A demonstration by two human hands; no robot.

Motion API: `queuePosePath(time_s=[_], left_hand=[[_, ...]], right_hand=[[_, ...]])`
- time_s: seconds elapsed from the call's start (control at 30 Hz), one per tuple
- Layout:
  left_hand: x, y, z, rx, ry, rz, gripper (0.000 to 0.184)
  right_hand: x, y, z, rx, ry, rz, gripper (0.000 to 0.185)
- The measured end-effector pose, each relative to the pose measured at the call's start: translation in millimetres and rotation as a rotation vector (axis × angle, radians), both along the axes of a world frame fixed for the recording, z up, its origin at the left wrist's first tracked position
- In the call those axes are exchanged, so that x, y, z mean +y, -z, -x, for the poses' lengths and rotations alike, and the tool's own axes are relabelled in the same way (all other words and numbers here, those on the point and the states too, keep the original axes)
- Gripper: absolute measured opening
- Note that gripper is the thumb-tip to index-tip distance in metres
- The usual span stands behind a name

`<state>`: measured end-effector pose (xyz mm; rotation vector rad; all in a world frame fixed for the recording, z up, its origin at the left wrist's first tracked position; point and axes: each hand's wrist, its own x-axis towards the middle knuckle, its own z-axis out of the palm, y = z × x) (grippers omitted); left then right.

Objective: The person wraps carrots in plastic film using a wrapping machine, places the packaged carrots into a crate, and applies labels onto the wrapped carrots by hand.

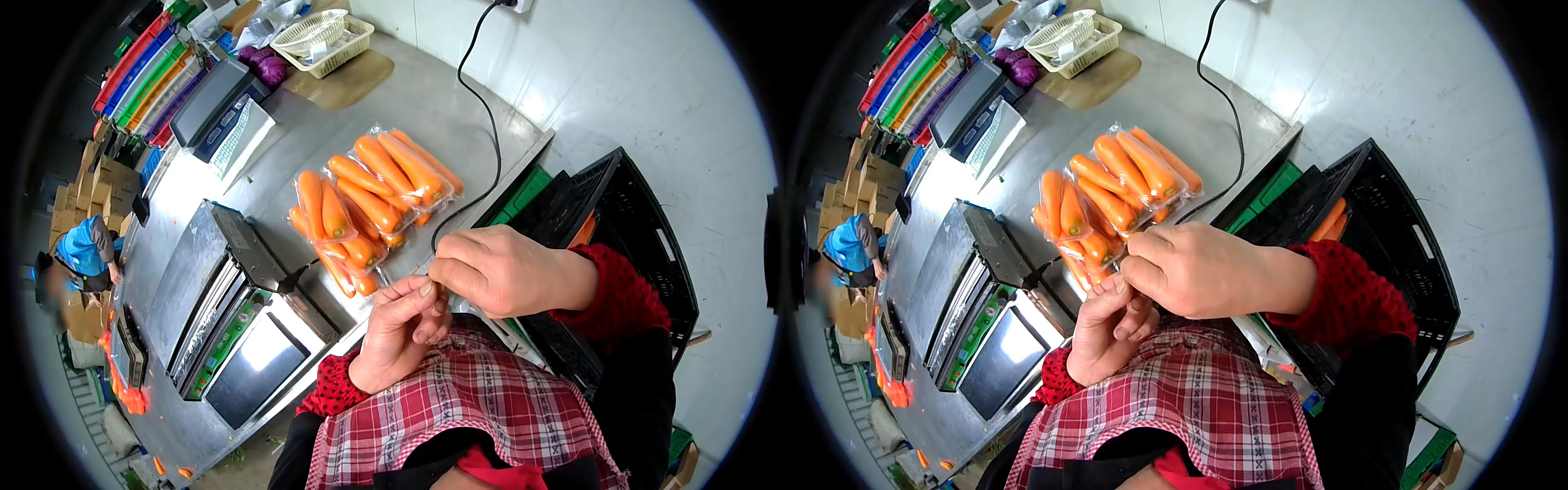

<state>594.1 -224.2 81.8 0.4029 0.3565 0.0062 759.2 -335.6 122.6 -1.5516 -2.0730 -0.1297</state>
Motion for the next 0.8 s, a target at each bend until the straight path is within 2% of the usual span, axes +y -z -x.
queuePosePath(time_s=[0.07, 0.17, 0.37, 0.5, 0.6, 0.67, 0.8], left_hand=[[-1, 2, 0, -0.006, -0.013, 0.006, 0.014], [-1, 0, -1, -0.011, -0.024, 0.017, 0.014], [-3, 3, -1, -0.023, -0.023, 0.002, 0.015], [-4, 6, 1, -0.027, -0.025, 0.009, 0.015], [-6, 4, 2, -0.009, -0.016, 0.017, 0.014], [-5, 4, 1, 0.013, -0.011, 0.017, 0.014], [-5, 2, 1, -0.041, -0.04, 0.025, 0.015]], right_hand=[[-1, 0, -5, 0.225, -0.08, 0.085, 0.015], [-3, -7, -10, 0.277, -0.126, 0.123, 0.015], [-4, -14, -5, 0.127, -0.097, 0.166, 0.013], [-3, -8, -4, 0.122, -0.1, 0.14, 0.012], [-2, -6, -6, 0.14, -0.105, 0.12, 0.013], [-2, -5, -12, 0.287, -0.153, 0.169, 0.013], [-1, -10, -10, 0.283, -0.167, 0.132, 0.014]])
